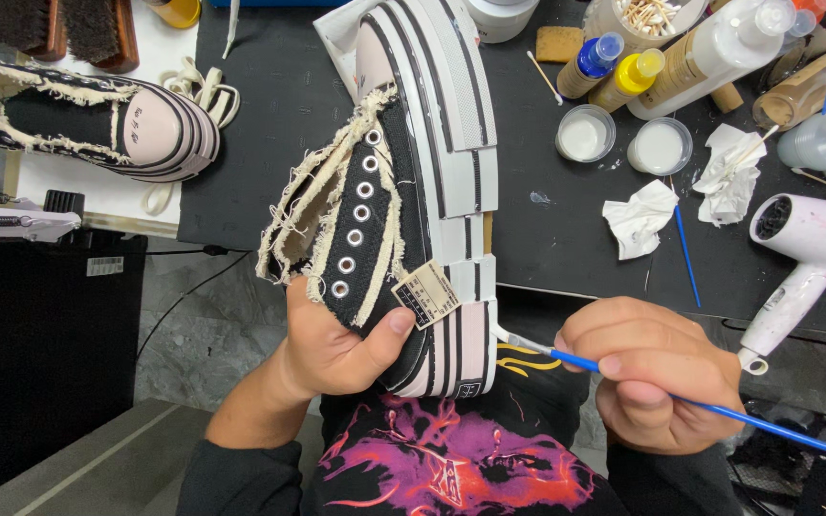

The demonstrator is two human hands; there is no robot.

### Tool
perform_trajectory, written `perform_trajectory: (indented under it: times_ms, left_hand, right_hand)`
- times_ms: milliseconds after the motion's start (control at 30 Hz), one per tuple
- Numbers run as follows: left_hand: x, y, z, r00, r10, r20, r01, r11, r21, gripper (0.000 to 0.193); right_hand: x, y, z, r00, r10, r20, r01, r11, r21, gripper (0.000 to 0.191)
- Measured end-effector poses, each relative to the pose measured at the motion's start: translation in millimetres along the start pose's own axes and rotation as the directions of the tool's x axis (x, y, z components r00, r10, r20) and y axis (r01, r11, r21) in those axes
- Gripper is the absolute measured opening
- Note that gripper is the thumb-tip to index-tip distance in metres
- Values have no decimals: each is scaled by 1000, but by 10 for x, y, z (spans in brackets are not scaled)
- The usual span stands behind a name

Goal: The person applies a white liquid to the edges of the sole of a black-and-white striped shoe using a small paintbrush. The person dips the brush into a small container of white liquid and carefully paints along the side of the thick platform sole, occasionally wiping the brush or the shoe with a cloth.

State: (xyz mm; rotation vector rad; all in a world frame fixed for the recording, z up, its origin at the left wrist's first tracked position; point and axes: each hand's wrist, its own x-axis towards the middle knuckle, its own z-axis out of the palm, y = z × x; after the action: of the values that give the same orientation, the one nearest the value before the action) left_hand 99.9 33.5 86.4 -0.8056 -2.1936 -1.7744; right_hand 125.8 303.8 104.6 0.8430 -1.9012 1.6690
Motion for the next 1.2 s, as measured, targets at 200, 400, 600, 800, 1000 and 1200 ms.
perform_trajectory:
  times_ms: [200,400,600,800,1000,1200]
  left_hand:
    - [-25,-10,21,1000,-23,-6,22,1000,-22,25]
    - [-29,11,19,1000,-31,0,31,999,-9,24]
    - [-46,-15,20,999,-33,-15,33,999,-14,24]
    - [-2,12,24,1000,-17,-22,17,1000,-7,23]
    - [100,124,15,999,3,-34,-3,1000,4,21]
    - [90,104,4,999,-14,-50,13,1000,-19,22]
  right_hand:
    - [-43,27,19,992,-13,-126,19,999,48,28]
    - [26,-47,82,991,82,-102,-88,994,-59,29]
    - [14,4,30,998,-59,-14,60,995,74,20]
    - [-52,-30,-52,987,-140,75,133,987,96,16]
    - [-20,-146,-179,977,-79,199,70,996,55,15]
    - [-86,-122,-131,983,-124,132,120,992,39,17]
